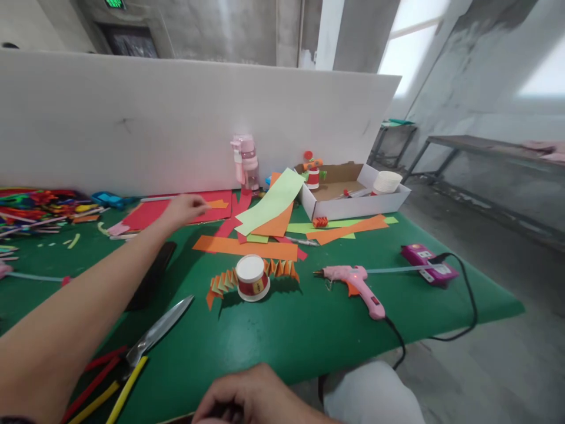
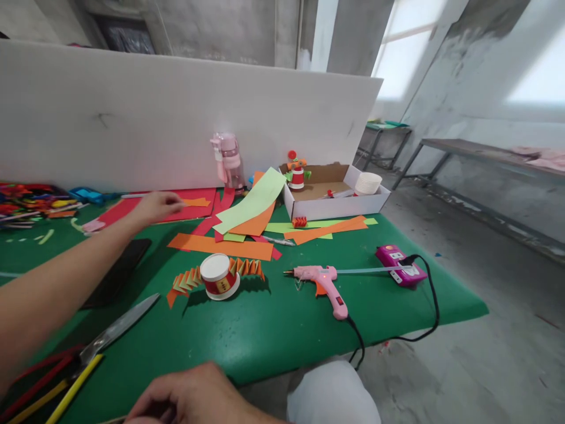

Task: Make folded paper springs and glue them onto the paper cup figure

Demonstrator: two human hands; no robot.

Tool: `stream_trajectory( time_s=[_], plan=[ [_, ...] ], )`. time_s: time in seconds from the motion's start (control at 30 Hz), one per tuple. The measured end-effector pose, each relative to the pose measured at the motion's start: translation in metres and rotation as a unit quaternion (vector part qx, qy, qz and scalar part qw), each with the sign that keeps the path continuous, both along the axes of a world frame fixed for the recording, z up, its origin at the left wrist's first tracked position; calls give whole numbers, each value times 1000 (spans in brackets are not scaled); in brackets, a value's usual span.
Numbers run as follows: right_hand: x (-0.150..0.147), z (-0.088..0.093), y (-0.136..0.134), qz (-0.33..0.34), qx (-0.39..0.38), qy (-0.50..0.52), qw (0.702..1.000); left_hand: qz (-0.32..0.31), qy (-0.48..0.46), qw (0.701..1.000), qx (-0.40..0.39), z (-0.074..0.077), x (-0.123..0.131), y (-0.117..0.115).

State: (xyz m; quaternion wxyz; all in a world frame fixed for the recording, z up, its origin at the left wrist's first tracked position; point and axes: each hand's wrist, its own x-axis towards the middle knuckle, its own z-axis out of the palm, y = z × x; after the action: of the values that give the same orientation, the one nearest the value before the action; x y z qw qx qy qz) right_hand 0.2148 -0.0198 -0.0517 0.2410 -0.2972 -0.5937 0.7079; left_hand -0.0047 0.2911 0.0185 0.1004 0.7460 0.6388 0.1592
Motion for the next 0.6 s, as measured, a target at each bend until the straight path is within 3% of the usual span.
stream_trajectory(
  time_s=[0.1, 0.2, 0.4, 0.6],
  plan=[
    [-1, 18, 0, -16, 50, -33, 998, -138, 58, 987, -66, -13, 19, -21],
    [-2, 32, 2, -79, 122, -95, 985, -205, 99, 969, -93, -23, 36, -30],
    [-4, 26, 9, -154, 186, -140, 960, -210, 144, 959, -123, -27, 42, -17],
    [-2, 20, 11, -160, 188, -122, 961, -205, 121, 959, -152, -31, 42, -14]
  ],
)
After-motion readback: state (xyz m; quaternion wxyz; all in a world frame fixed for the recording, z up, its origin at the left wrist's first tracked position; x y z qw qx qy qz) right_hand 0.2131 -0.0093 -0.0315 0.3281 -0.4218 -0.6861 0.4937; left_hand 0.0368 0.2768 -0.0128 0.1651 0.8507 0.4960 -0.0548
